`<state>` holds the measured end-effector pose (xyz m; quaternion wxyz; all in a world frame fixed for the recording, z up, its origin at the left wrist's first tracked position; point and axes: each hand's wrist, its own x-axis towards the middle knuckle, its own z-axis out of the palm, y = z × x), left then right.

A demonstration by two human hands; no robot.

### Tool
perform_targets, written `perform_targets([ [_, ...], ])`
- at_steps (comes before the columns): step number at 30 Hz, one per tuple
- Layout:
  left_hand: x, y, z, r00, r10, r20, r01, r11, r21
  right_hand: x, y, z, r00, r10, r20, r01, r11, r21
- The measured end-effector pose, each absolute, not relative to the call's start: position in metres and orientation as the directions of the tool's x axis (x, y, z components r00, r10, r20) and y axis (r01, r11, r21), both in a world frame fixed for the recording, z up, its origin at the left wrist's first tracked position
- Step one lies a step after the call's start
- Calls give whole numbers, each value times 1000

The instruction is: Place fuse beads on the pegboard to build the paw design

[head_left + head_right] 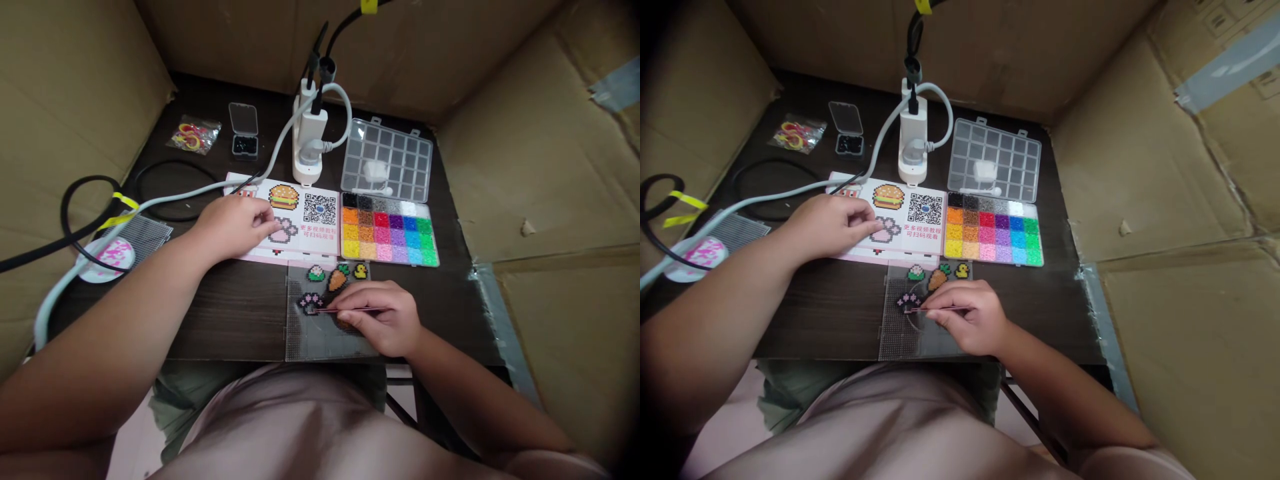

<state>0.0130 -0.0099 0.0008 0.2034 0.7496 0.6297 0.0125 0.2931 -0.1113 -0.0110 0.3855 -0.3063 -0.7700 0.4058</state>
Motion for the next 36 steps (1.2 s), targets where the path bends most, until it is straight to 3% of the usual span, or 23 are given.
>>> perform_targets([
  [11, 12, -9, 2, 227, 944, -238, 936, -145, 319, 294, -111, -7, -448, 827, 339, 148, 443, -884],
  [14, 11, -10, 2, 241, 941, -239, 934, -159, 319, 309, -104, -5, -234, 888, 397, 241, 448, -861],
  [17, 8, -9, -1, 251, 938, -239, 926, -160, 342, 339, -94, -12, 166, 885, 434, 378, 349, -857],
  [20, 5, -8, -5, 261, 935, -239, 910, -155, 384, 365, -87, -26, 425, 837, 344, 320, 216, -923],
  [25, 4, -7, -5, 236, 934, -267, 916, -122, 383, 370, -91, -36, 419, 885, 204, 252, 103, -962],
  [36, 3, -7, -8, 221, 930, -292, 929, -110, 353, 358, -88, -26, 380, 906, 188, 322, 61, -945],
])
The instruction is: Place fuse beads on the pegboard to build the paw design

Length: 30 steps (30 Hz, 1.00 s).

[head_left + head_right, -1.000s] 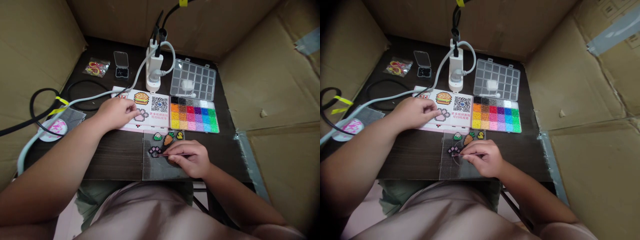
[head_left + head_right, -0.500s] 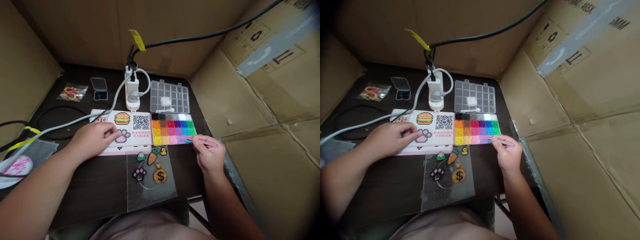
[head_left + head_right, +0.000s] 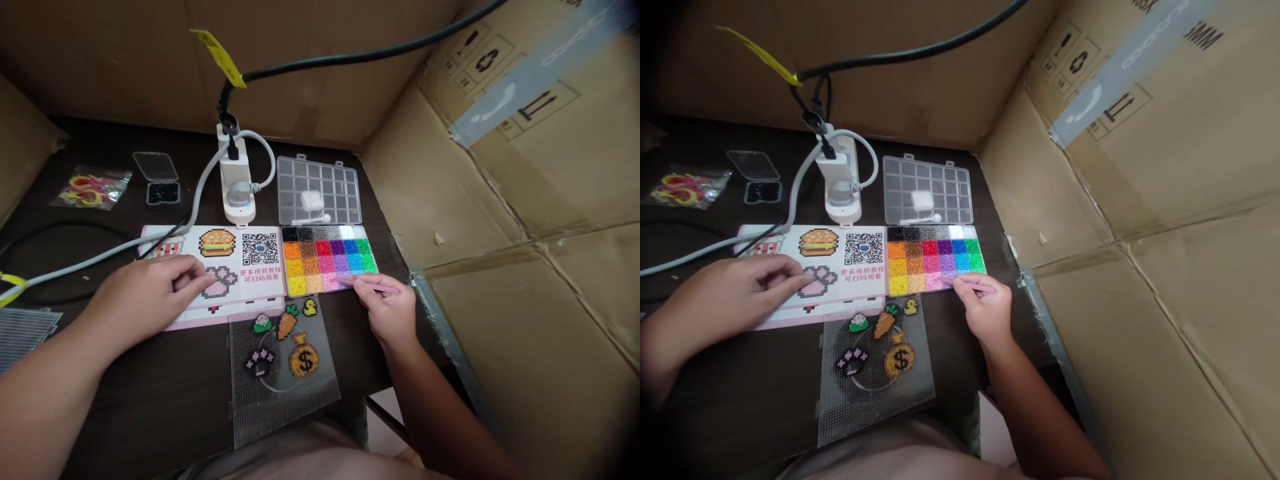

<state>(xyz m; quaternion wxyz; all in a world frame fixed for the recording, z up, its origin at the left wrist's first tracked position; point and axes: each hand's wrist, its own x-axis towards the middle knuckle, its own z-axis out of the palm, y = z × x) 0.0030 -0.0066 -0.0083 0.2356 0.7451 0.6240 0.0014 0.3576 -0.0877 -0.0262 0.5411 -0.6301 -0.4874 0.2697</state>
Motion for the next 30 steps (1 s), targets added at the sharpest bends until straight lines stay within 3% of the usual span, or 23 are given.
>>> perform_targets([
  [10, 4, -8, -3, 223, 920, -323, 931, -103, 349, 358, -87, -27, 381, 907, 180, 322, 52, -945],
  [21, 4, -6, -7, 235, 933, -272, 918, -122, 377, 361, -88, -35, 447, 883, 142, 116, 100, -988],
  [25, 7, -8, -4, 228, 938, -261, 927, -128, 353, 355, -93, -30, 296, 931, 215, 137, 181, -974],
  [30, 13, -8, 1, 218, 939, -267, 942, -130, 310, 325, -100, -12, -148, 944, 296, 114, 314, -943],
])
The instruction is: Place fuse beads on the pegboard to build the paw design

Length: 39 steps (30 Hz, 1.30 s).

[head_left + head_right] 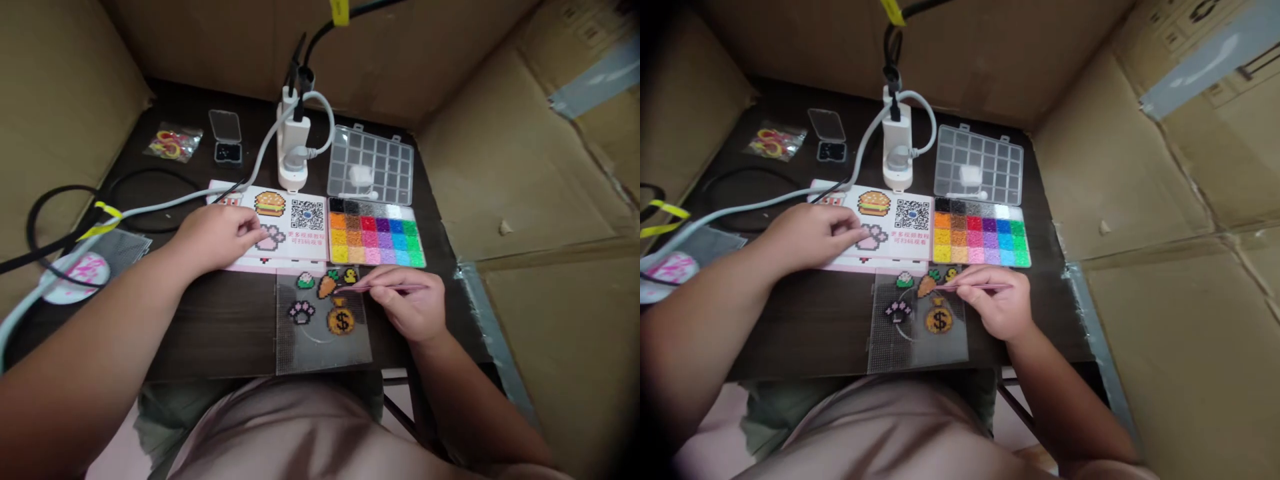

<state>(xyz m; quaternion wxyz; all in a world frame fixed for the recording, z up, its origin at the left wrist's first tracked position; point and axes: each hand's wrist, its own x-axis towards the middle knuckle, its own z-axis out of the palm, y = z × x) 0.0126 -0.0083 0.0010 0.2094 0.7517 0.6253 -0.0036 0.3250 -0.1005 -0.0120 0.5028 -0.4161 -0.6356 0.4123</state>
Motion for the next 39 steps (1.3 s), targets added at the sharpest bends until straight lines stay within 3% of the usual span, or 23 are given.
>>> perform_targets([
  [3, 14, -9, 2, 210, 941, -265, 946, -127, 300, 309, -103, -7, -356, 877, 322, 57, 365, -929],
  [7, 15, -10, 3, 206, 950, -233, 944, -130, 303, 300, -103, -12, -452, 828, 332, 32, 387, -921],
  [39, 14, -9, -1, 204, 956, -211, 938, -129, 322, 302, -101, -20, -543, 772, 330, 89, 444, -892],
])
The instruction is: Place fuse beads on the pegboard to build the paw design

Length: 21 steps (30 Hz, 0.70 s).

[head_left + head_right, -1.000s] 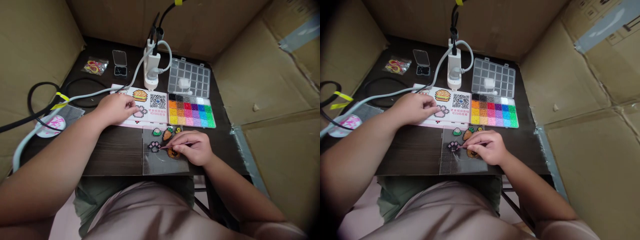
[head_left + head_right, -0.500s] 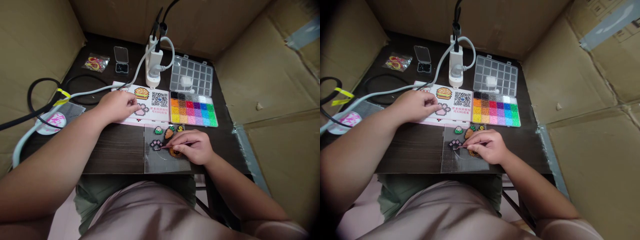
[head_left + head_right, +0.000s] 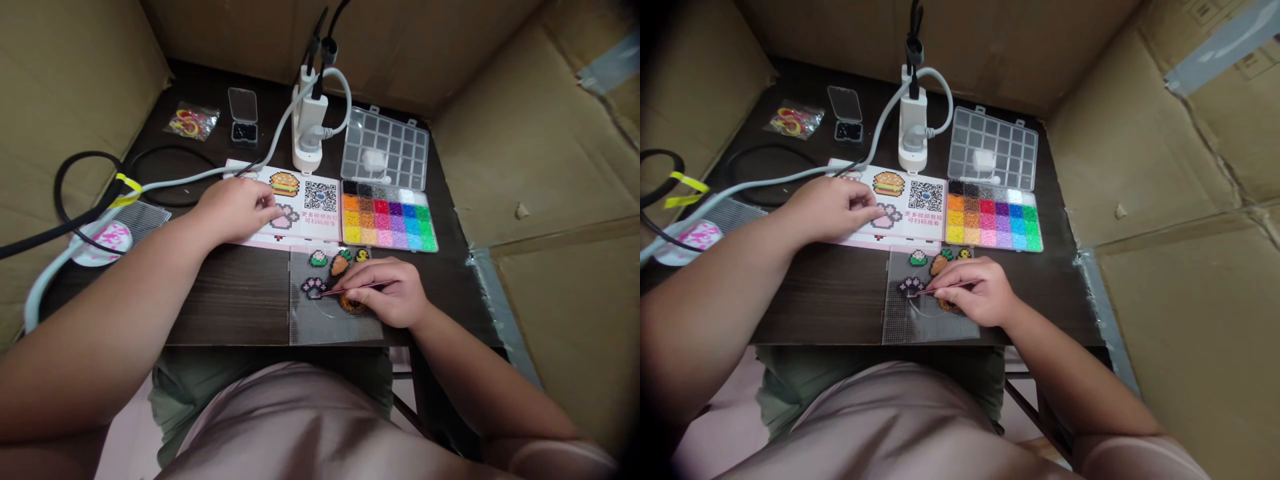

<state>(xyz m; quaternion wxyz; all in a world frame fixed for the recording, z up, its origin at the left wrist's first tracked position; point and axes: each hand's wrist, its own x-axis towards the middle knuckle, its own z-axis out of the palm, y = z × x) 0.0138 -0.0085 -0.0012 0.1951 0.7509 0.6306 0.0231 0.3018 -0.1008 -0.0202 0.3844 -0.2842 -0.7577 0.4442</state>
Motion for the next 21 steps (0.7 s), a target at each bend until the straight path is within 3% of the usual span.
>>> perform_targets([
  [15, 13, -9, -1, 233, 952, -200, 935, -162, 316, 300, -102, -17, -520, 800, 299, 85, 397, -914],
  [21, 12, -9, -1, 237, 947, -217, 930, -157, 331, 314, -101, -12, -272, 881, 388, 164, 440, -883],
])
